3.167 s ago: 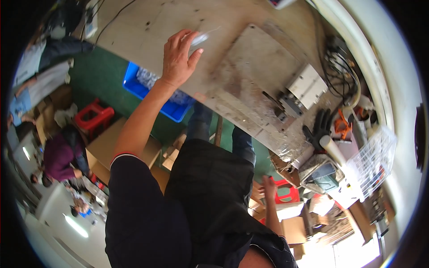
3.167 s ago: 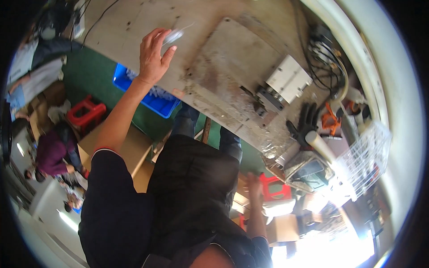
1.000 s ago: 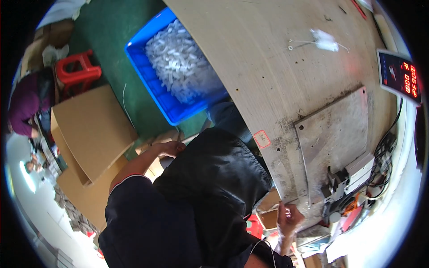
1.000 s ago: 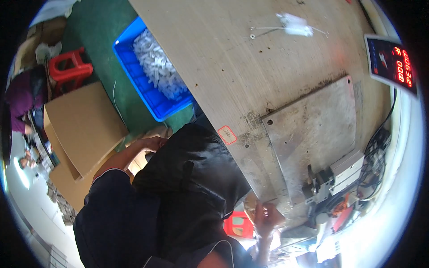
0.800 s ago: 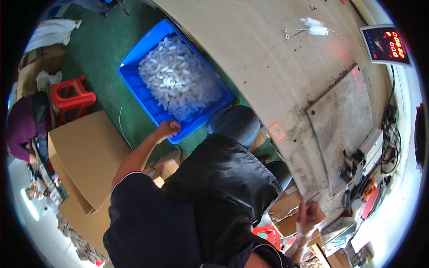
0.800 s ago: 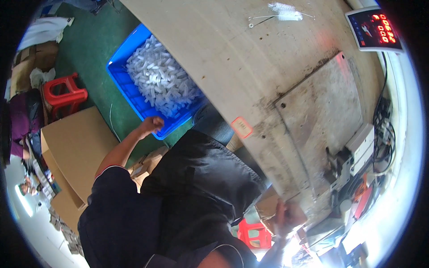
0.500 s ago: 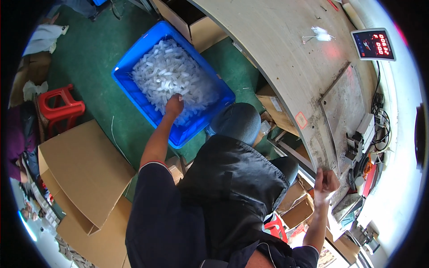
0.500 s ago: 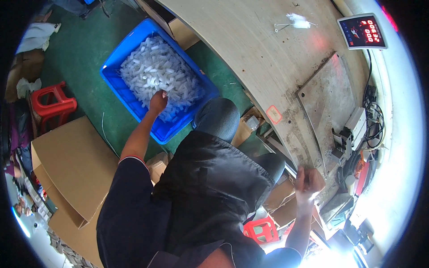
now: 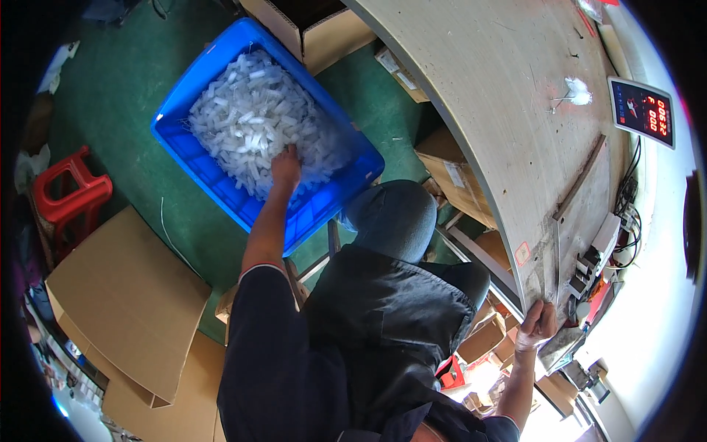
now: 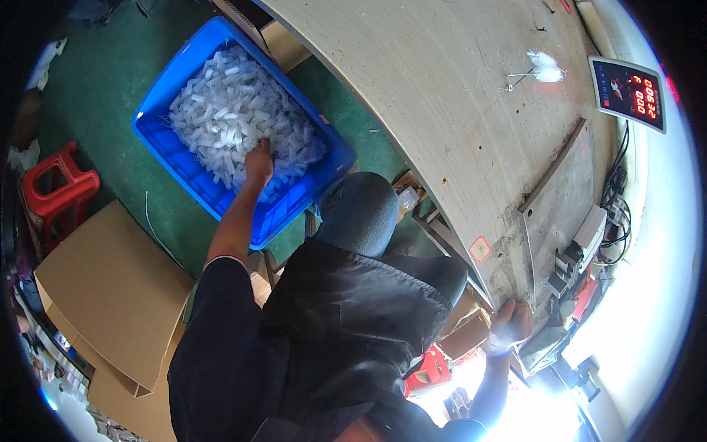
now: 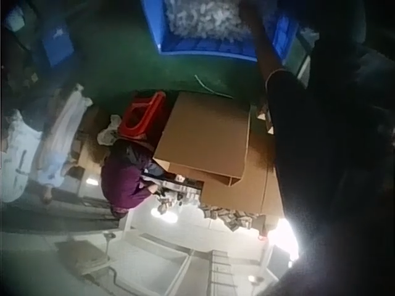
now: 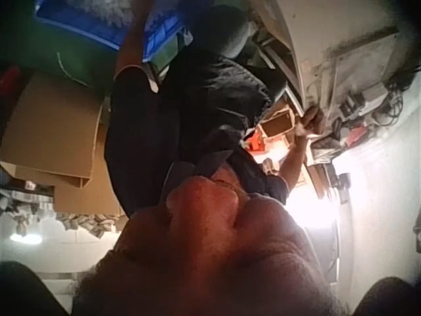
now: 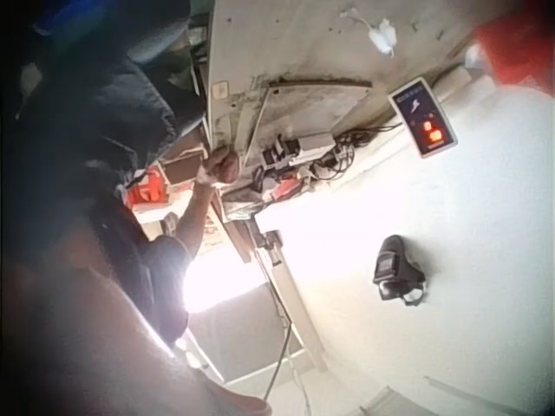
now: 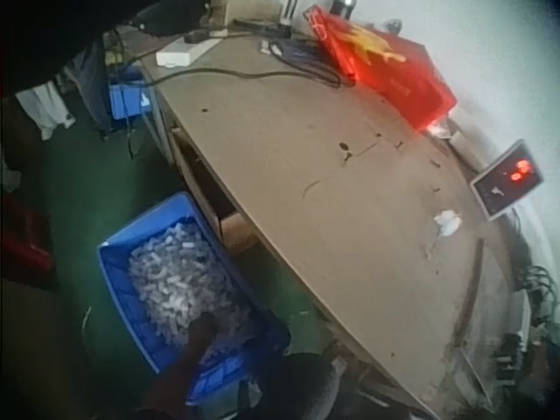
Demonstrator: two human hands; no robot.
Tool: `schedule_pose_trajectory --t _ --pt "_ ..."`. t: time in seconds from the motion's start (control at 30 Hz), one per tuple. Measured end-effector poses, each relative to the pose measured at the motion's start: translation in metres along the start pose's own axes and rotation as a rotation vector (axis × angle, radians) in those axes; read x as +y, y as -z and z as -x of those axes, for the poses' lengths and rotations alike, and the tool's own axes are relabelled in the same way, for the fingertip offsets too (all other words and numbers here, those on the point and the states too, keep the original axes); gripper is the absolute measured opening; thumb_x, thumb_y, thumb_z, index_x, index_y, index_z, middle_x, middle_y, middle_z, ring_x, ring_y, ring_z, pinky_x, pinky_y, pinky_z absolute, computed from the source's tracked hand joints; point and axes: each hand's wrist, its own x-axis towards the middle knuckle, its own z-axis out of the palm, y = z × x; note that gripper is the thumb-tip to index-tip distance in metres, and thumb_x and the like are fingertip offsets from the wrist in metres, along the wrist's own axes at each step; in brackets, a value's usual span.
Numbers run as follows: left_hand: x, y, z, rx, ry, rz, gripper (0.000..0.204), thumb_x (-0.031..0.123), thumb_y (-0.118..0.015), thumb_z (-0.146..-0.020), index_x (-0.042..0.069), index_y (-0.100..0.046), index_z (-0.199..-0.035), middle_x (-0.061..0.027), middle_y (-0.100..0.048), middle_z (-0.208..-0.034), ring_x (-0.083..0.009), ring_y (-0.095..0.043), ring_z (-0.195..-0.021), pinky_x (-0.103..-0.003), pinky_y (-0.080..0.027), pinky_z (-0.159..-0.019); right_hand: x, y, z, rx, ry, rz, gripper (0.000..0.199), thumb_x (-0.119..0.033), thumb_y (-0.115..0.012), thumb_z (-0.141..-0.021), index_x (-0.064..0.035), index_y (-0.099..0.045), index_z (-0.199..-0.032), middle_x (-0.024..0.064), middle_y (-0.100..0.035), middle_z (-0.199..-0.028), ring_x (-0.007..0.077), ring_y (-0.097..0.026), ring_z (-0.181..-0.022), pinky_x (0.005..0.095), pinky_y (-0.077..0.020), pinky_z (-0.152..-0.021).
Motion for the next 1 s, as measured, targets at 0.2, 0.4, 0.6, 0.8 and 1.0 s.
schedule_pose_trajectory --t 0.2,0.4,0.6,0.8,1.0 --pt "-0.019 0.053 0.026 -0.095 -0.035 0.19 0.046 0.021 -0.067 -0.09 0.014 -0.054 -0.134 -0.0193 -0.068 -0.119 -0.0422 -0.064 -0.111 -0.051 -0.051 -0.092 -0.02 0.004 -0.007 -0.004 -0.166 -0.208 0.034 -0.004 -0.055 -0.096 -0.002 -0.042 -0.065 0.0144 -0.038 -0.058 0.0301 -0.04 -0.048 0.0432 -0.0284 -0.05" --pt "-0.008 0.082 0.038 0.018 -0.002 0.344 0.042 0.028 -0.067 -0.094 0.012 -0.06 -0.131 -0.021 -0.071 -0.111 -0.0435 -0.068 -0.099 -0.051 -0.054 -0.085 -0.015 0.003 -0.009 0.125 -0.178 -0.262 0.037 0.0 -0.061 -0.093 -0.0024 -0.04 -0.063 0.0096 -0.036 -0.056 0.0203 -0.034 -0.048 0.0401 -0.0253 -0.05" --pt "-0.058 0.085 0.044 0.081 -0.132 0.469 0.031 0.027 -0.063 -0.097 0.011 -0.064 -0.124 -0.0187 -0.073 -0.108 -0.0409 -0.07 -0.099 -0.047 -0.054 -0.083 -0.011 -0.001 -0.015 0.147 -0.148 -0.154 0.034 -0.004 -0.071 -0.085 -0.006 -0.046 -0.062 0.0111 -0.044 -0.055 0.0286 -0.045 -0.046 0.0377 -0.033 -0.047" --pt "-0.054 0.102 0.052 -0.025 -0.145 0.563 0.03 0.026 -0.064 -0.098 0.008 -0.064 -0.121 -0.0169 -0.073 -0.1 -0.0354 -0.07 -0.089 -0.043 -0.052 -0.079 -0.005 0.008 -0.007 0.195 -0.13 -0.073 0.029 -0.009 -0.073 -0.084 -0.0072 -0.052 -0.065 0.0114 -0.05 -0.056 0.0301 -0.052 -0.047 0.0388 -0.0388 -0.047" --pt "-0.103 0.115 0.051 -0.024 -0.083 0.603 0.029 0.023 -0.065 -0.097 0.005 -0.063 -0.12 -0.0127 -0.071 -0.089 -0.0251 -0.068 -0.076 -0.039 -0.051 -0.069 -0.02 0.008 -0.007 0.213 -0.164 -0.089 0.028 -0.015 -0.072 -0.086 -0.0074 -0.054 -0.066 0.0127 -0.056 -0.06 0.0323 -0.059 -0.052 0.0396 -0.0455 -0.051"
